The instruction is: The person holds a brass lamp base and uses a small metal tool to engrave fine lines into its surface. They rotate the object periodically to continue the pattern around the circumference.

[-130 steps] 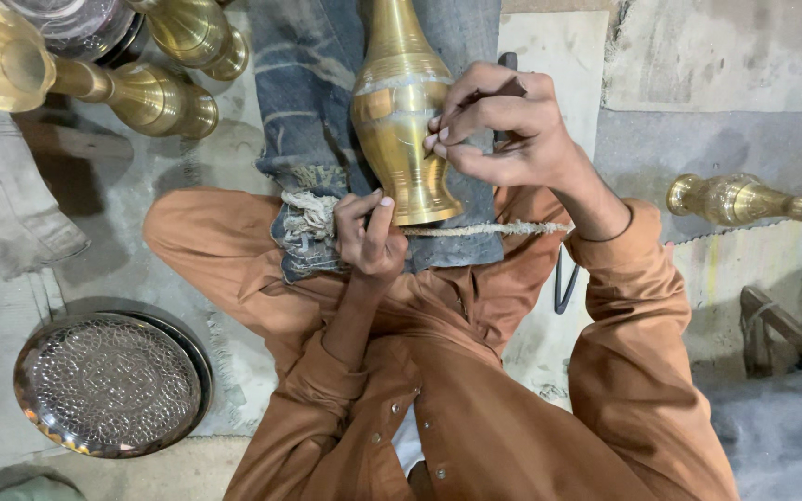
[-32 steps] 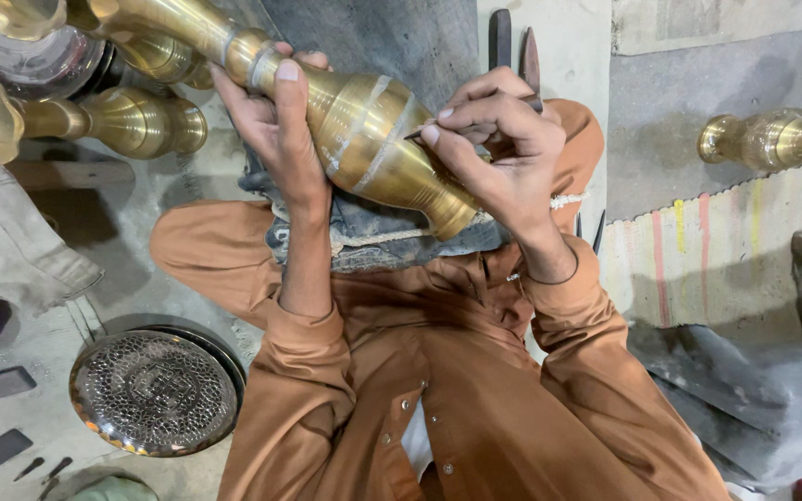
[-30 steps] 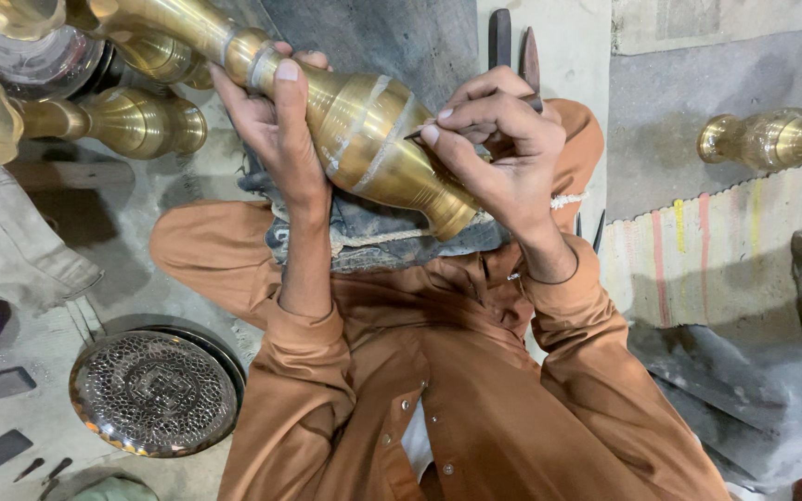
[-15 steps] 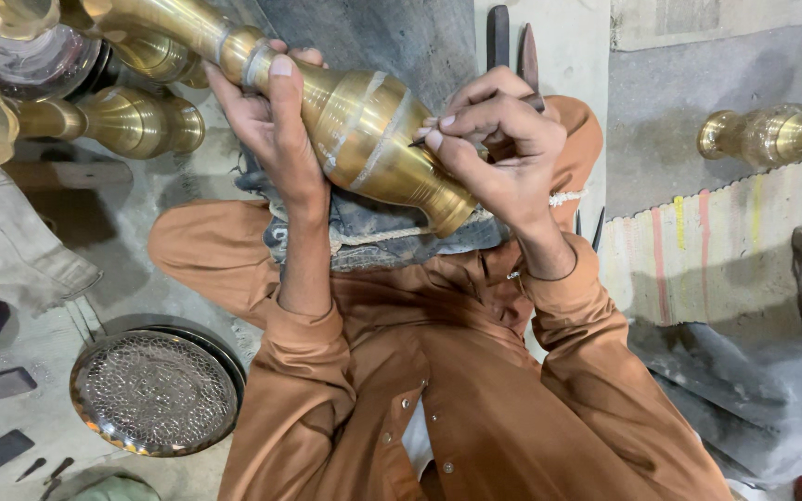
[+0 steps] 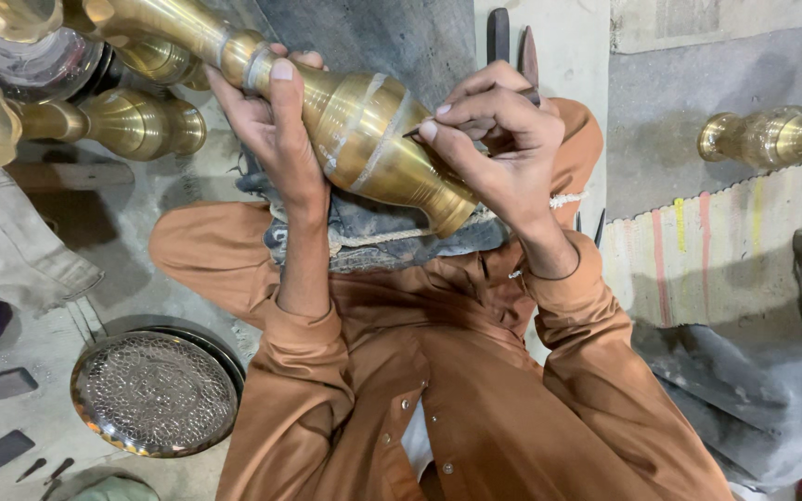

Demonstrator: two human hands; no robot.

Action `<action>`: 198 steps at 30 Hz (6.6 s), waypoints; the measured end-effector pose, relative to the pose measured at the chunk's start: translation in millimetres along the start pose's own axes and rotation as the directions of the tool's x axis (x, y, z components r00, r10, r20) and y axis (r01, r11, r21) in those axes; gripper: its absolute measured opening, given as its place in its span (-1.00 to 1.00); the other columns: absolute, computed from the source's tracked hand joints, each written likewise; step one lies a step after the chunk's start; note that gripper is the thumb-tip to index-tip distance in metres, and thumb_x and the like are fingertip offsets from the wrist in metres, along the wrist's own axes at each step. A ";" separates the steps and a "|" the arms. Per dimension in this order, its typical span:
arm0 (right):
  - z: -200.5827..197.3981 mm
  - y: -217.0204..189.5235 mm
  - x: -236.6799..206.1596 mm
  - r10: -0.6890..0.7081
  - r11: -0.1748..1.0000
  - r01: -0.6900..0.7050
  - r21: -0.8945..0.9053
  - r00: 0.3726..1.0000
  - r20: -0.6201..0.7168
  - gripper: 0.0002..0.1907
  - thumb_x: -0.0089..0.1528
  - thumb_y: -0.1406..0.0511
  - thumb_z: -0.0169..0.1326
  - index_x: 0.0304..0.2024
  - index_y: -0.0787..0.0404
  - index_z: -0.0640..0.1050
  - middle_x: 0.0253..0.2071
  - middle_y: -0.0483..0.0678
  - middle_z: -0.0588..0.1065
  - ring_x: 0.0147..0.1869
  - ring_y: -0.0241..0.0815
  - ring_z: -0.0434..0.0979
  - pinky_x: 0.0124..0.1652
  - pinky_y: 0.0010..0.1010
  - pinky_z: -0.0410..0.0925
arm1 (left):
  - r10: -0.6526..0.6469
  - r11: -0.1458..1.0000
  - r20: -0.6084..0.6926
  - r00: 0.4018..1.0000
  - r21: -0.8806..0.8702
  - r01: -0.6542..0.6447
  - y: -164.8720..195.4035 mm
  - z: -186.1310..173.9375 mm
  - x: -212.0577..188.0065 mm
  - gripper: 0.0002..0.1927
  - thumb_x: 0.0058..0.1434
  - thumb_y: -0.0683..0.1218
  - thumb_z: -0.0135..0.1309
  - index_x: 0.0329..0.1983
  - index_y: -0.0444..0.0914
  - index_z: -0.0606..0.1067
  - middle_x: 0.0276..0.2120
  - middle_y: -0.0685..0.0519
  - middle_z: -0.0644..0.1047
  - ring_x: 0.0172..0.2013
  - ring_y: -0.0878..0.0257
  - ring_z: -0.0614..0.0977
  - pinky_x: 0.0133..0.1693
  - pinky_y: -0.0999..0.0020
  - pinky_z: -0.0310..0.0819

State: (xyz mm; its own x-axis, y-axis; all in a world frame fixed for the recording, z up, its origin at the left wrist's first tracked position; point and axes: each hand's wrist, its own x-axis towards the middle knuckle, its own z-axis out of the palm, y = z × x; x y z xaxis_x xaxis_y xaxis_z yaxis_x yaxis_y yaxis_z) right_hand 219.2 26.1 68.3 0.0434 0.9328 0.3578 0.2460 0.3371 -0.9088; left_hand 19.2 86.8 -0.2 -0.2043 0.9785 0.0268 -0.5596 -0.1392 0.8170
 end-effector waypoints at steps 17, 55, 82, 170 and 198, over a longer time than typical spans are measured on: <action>-4.0 8.6 -1.9 -0.029 0.998 0.028 0.056 0.999 0.015 -0.87 0.25 0.57 0.30 -0.22 0.39 0.59 -0.15 0.05 0.54 -0.26 -0.31 0.59 -0.24 -0.62 0.44 | 0.002 1.000 -0.050 0.999 0.012 -0.001 -4.5 1.4 2.8 -0.22 0.46 -0.25 0.02 0.59 -0.37 -0.14 0.02 -0.13 0.45 -0.08 0.17 0.59 0.08 0.26 0.48; -6.0 5.6 -3.0 -0.130 0.982 0.118 0.149 0.988 0.079 -0.87 0.23 0.63 0.21 -0.27 0.42 0.54 -0.16 0.09 0.51 -0.09 -0.11 0.70 -0.07 -0.49 0.61 | 0.012 1.000 -0.045 0.999 0.023 -0.011 -4.5 2.3 -0.3 -0.17 0.48 -0.22 0.01 0.61 -0.36 -0.22 0.03 -0.14 0.48 -0.05 0.17 0.60 0.08 0.22 0.53; -9.4 15.6 1.3 -0.290 0.957 0.289 0.028 0.954 0.080 -0.86 0.18 0.59 0.29 -0.27 0.42 0.59 -0.23 0.13 0.53 -0.25 -0.20 0.64 -0.24 -0.53 0.49 | 0.006 0.999 -0.029 1.000 0.046 -0.005 -5.5 -1.4 4.7 -0.15 0.46 -0.20 0.03 0.59 -0.36 -0.23 0.00 -0.16 0.48 -0.07 0.18 0.60 0.08 0.21 0.53; -16.5 23.4 19.5 -0.049 0.993 0.028 0.118 0.982 0.183 -0.86 0.28 0.55 0.32 -0.16 0.38 0.61 -0.10 0.03 0.54 -0.23 -0.35 0.59 -0.21 -0.63 0.44 | 0.021 0.995 -0.036 0.999 0.103 -0.017 -5.2 -0.1 -0.5 -0.19 0.48 -0.21 0.03 0.59 -0.36 -0.18 0.04 -0.13 0.44 -0.05 0.18 0.59 0.15 0.22 0.48; -12.9 18.4 9.2 -0.083 0.996 0.079 0.046 0.991 0.107 -0.85 0.23 0.56 0.33 -0.19 0.37 0.61 -0.16 0.07 0.56 -0.27 -0.31 0.60 -0.27 -0.63 0.44 | 0.024 0.997 -0.047 0.999 0.078 -0.021 -8.5 0.3 1.9 -0.21 0.49 -0.22 0.02 0.59 -0.36 -0.16 0.00 -0.13 0.47 -0.09 0.18 0.58 0.09 0.24 0.49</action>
State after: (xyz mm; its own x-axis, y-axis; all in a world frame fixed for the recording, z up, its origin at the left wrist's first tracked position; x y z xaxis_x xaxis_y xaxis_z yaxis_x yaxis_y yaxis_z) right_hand 236.6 39.2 57.7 -0.0813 0.9098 0.4070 0.2034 0.4149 -0.8868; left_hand 23.8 89.9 -6.9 -0.2551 0.9667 0.0200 -0.4912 -0.1474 0.8585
